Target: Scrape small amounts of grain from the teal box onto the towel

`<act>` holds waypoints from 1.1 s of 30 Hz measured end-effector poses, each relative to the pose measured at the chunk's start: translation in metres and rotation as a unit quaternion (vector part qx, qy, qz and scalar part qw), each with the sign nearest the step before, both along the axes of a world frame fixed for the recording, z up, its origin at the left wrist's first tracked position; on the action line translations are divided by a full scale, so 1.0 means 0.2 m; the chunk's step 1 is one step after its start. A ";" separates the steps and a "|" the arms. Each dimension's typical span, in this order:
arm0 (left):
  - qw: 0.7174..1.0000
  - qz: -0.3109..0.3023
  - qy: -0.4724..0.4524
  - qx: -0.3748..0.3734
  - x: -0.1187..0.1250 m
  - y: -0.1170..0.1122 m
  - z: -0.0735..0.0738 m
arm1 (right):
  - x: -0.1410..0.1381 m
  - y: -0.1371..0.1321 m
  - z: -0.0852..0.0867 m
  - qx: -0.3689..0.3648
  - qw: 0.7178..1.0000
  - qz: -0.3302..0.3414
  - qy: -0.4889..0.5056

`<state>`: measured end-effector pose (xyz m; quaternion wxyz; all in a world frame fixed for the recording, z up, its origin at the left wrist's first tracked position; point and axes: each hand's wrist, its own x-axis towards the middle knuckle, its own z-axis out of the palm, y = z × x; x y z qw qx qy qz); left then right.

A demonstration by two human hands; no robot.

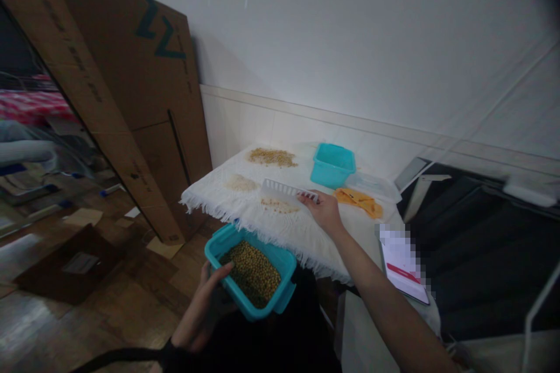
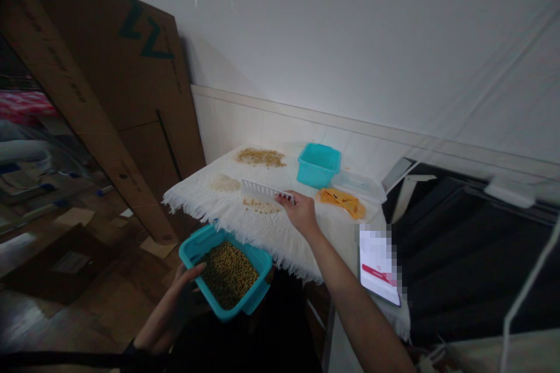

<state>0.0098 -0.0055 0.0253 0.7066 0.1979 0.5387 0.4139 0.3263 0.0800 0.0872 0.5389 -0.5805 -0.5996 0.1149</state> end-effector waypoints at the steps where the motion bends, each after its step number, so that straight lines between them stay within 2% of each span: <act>1: 1.000 0.002 -0.003 -0.002 0.00 0.00 0.00 | 0.00 0.00 0.00 -0.002 1.000 0.004 0.002; 11: 1.000 0.004 -0.021 -0.002 0.01 -0.02 0.05 | 0.01 -0.01 0.01 -0.029 0.999 0.011 0.010; 16: 1.000 0.004 -0.028 -0.004 0.02 -0.03 0.07 | -0.01 -0.02 0.02 -0.020 1.000 0.004 -0.002; 26: 0.999 0.001 -0.046 0.001 0.01 -0.03 0.05 | -0.07 -0.04 0.02 0.013 0.999 -0.014 -0.026; 33: 0.998 -0.025 -0.056 0.035 0.01 -0.07 0.10 | -0.10 -0.05 0.02 0.013 0.998 0.010 -0.055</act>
